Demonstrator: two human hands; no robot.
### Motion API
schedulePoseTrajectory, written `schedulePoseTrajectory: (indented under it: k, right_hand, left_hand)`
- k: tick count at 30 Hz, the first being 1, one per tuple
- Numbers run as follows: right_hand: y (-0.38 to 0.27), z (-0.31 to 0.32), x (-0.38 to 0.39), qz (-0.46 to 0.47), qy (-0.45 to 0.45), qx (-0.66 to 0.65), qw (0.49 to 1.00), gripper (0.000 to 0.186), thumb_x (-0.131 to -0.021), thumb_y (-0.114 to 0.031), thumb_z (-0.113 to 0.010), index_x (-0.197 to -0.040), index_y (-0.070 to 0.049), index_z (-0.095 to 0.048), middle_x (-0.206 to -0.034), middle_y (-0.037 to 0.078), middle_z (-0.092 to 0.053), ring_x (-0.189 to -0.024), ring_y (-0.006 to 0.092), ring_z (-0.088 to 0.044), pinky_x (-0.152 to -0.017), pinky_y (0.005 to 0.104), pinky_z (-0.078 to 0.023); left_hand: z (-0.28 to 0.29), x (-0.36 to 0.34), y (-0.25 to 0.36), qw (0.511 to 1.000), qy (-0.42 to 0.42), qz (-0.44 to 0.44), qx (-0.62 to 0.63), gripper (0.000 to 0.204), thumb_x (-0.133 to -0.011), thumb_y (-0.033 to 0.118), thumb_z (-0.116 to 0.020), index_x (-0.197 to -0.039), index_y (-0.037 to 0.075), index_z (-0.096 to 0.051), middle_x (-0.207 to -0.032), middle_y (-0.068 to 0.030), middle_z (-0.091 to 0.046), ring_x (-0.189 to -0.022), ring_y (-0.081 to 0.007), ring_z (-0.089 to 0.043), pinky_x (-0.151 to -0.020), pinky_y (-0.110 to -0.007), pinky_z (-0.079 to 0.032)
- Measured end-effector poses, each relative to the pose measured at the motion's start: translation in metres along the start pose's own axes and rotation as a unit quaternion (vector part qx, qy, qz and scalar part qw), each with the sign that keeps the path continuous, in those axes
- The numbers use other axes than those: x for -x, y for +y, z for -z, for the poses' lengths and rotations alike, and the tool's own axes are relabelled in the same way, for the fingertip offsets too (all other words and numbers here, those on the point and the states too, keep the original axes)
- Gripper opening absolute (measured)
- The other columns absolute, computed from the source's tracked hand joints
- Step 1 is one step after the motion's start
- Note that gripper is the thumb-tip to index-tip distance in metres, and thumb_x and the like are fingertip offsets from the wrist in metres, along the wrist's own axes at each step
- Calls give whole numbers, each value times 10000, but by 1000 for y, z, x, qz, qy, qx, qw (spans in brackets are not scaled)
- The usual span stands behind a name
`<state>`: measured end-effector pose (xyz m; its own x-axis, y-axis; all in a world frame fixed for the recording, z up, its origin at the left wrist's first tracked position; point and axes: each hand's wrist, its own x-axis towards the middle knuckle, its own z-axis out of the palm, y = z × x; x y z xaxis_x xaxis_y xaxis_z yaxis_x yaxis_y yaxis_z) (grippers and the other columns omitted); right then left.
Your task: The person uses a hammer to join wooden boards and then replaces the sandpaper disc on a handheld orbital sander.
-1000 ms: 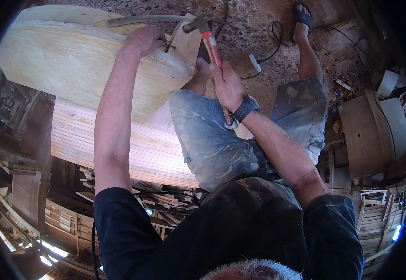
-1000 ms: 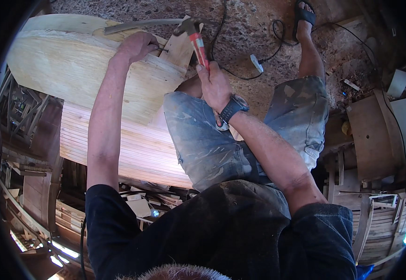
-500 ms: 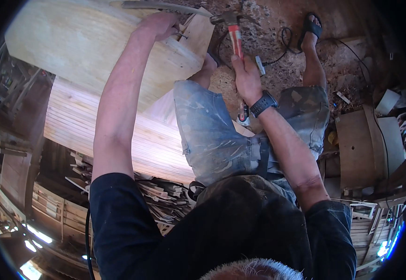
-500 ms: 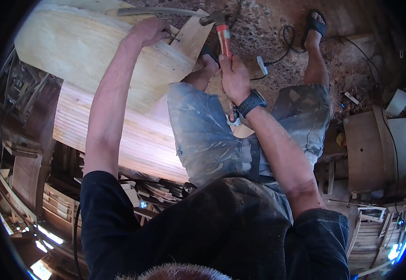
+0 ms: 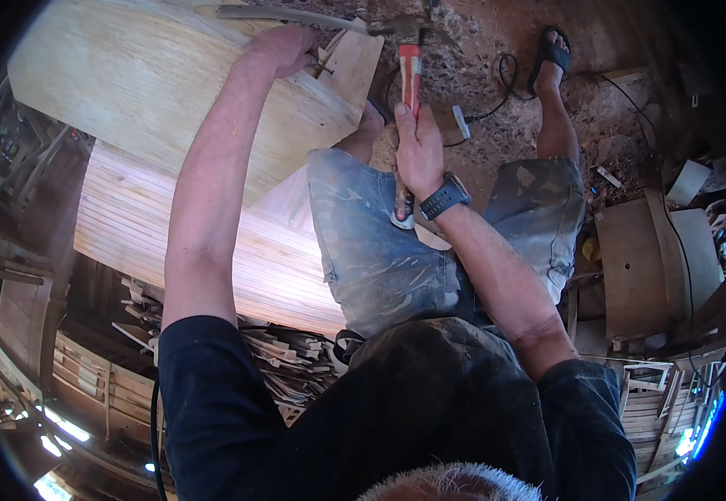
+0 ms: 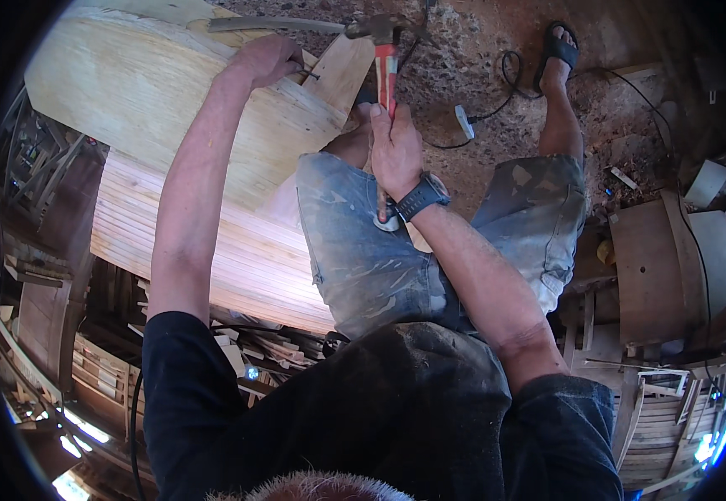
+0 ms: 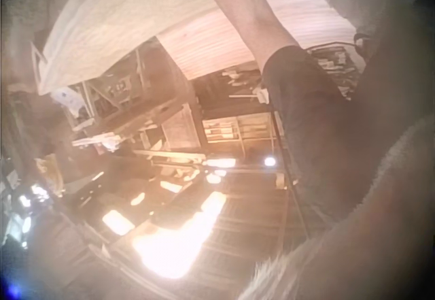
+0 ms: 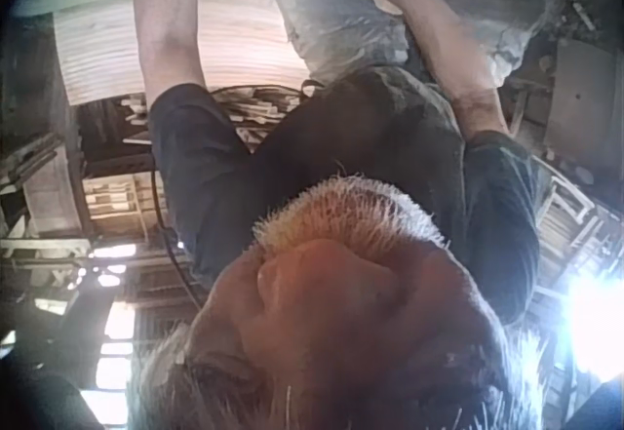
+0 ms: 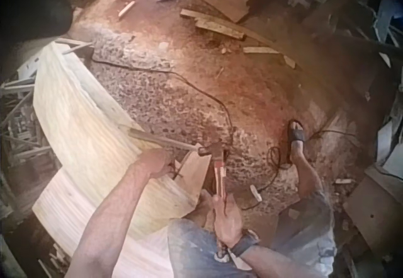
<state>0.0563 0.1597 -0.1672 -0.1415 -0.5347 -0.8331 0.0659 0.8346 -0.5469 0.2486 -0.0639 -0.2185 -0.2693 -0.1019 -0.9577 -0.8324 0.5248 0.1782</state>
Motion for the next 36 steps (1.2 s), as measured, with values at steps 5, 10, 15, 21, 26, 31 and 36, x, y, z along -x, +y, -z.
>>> schedulePoseTrajectory:
  k: [5,10,15,21,26,31,36]
  right_hand:
    - [20,9,-11,-26,-143,61,988,409,-1039,-394,-536,-953,5,-560,-647,101,-544,-529,225,-572,-508,382,-434]
    - [36,22,-16,-27,-69,38,997,405,-1029,-414,-556,-929,-21,-566,-633,48,-543,-485,142,-552,-447,330,-409]
    - [37,52,-31,-133,-50,-19,990,386,-1020,-413,-563,-929,-38,-585,-661,9,-529,-506,132,-525,-472,313,-420]
    - [49,81,-31,-192,-8,-59,979,456,-1009,-421,-566,-916,22,-627,-672,100,-594,-527,190,-584,-478,363,-450]
    - [51,82,-30,-192,19,-5,981,484,-1002,-444,-561,-969,31,-650,-711,139,-638,-558,235,-633,-507,372,-475]
    - [53,78,-30,-169,-15,65,983,503,-987,-478,-556,-1054,10,-658,-806,181,-681,-758,324,-684,-693,429,-503]
    - [49,69,-27,-81,-28,78,993,446,-978,-437,-582,-1020,2,-653,-785,163,-671,-739,326,-671,-691,426,-499]
  left_hand:
    - [1,2,0,1000,10,-7,-3,222,-919,258,-661,-1070,116,-743,-1037,-150,-726,-1007,-343,-677,-887,-466,-529]
    - [0,1,0,1000,3,-1,3,235,-926,264,-651,-1086,118,-742,-1040,-155,-724,-1004,-352,-673,-895,-464,-526]
    - [2,4,4,1000,17,-7,4,257,-943,281,-629,-1108,111,-730,-1058,-160,-719,-1004,-352,-673,-878,-466,-521]
    - [1,20,13,952,268,61,136,258,-968,272,-619,-1112,83,-720,-1027,-162,-720,-965,-378,-671,-848,-448,-517]
    - [-12,39,22,901,408,26,146,205,-974,198,-624,-1091,59,-719,-1017,-166,-721,-951,-368,-673,-830,-427,-517]
    - [-46,76,42,868,451,57,200,197,-972,189,-636,-1073,40,-717,-995,-154,-723,-936,-328,-678,-838,-407,-518]
    - [-84,104,72,828,472,91,289,183,-964,156,-622,-1084,32,-683,-1209,-176,-670,-1150,-333,-618,-1022,-403,-465]
